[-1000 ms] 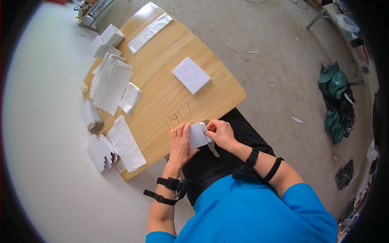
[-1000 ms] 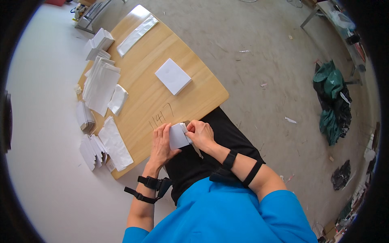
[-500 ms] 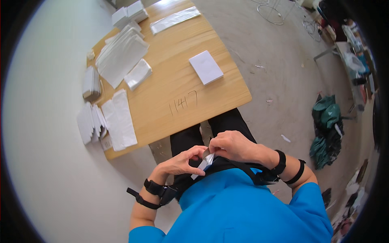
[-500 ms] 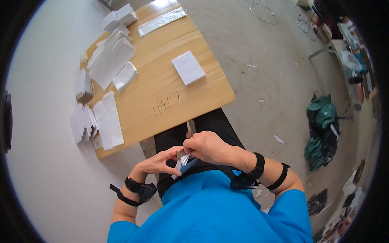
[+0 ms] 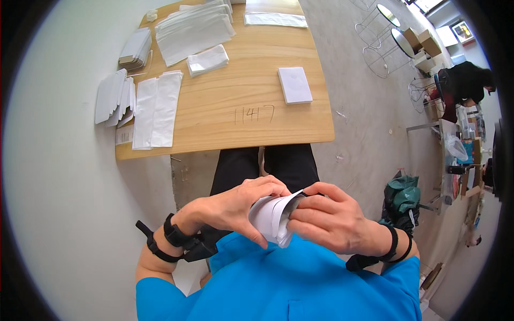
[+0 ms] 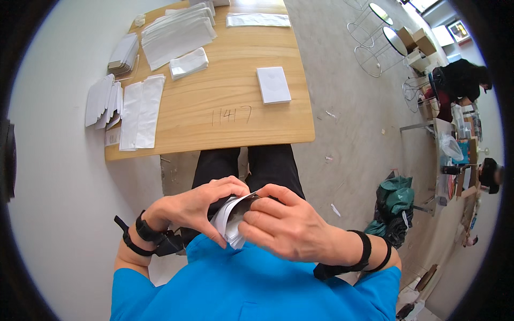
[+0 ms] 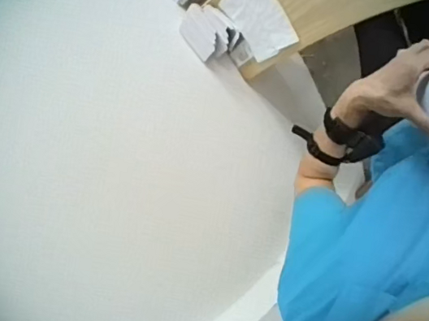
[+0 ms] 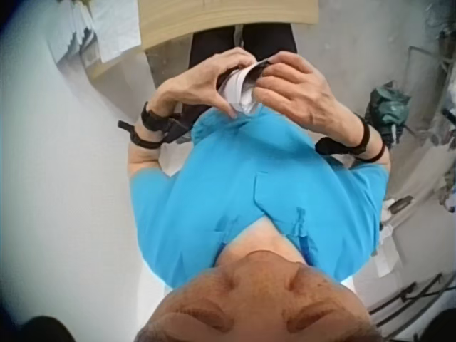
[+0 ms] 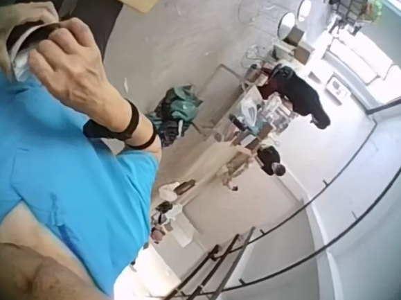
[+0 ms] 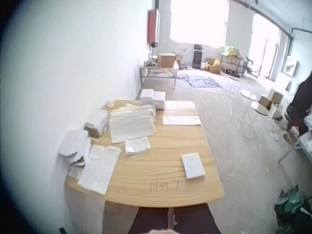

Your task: The person is packaging a small white rectangular item into a white paper box.

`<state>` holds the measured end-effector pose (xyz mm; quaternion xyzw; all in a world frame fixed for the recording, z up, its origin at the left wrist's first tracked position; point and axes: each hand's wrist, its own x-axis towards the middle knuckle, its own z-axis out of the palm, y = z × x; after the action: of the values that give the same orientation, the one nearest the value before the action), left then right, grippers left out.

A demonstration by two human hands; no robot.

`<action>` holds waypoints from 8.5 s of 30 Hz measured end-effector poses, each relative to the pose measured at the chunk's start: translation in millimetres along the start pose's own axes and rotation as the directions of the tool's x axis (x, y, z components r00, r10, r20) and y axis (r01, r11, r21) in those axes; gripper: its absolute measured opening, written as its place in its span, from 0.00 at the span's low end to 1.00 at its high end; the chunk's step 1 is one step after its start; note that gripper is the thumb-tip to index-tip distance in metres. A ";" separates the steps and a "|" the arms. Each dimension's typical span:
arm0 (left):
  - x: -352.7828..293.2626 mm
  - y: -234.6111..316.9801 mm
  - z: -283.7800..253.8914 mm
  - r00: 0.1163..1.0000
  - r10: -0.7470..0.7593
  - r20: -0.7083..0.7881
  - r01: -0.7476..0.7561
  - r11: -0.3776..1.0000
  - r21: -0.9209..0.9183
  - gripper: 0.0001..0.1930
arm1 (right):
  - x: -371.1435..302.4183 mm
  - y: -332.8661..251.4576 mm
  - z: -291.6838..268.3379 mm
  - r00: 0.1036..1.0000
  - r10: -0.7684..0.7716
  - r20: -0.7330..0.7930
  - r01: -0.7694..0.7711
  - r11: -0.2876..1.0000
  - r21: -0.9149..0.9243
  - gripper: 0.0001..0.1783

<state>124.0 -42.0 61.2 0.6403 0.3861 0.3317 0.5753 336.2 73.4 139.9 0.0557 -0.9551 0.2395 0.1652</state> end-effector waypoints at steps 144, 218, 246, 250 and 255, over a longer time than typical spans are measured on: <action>-29.7 -36.9 77.1 0.711 0.081 -0.698 0.045 0.986 0.160 0.17 | -75.5 11.4 99.7 0.811 0.413 -0.415 -0.339 0.909 0.242 0.23; -11.1 -38.8 49.7 0.781 0.066 -0.621 0.032 0.989 0.145 0.10 | -68.2 46.9 87.8 0.884 0.452 -0.119 -0.355 0.814 0.460 0.14; -5.0 -66.2 30.5 0.653 -0.261 -0.711 -0.159 0.870 -0.466 0.09 | -89.9 59.7 124.2 0.652 0.411 0.637 -0.347 -0.585 0.732 0.49; 14.0 -93.4 20.0 0.664 -0.307 -0.682 -0.255 0.765 -0.592 0.09 | -62.3 72.5 133.7 0.716 0.344 0.608 -0.268 -0.669 0.693 0.49; 36.6 -104.6 -13.3 0.607 -0.335 -0.720 -0.312 0.733 -0.604 0.11 | -20.6 88.9 109.6 0.816 0.396 0.421 -0.054 -0.673 0.738 0.45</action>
<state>118.2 0.6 -41.8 0.1645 0.4541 0.6923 0.5361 307.4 100.0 2.7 -0.1324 -0.1666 0.9762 0.0417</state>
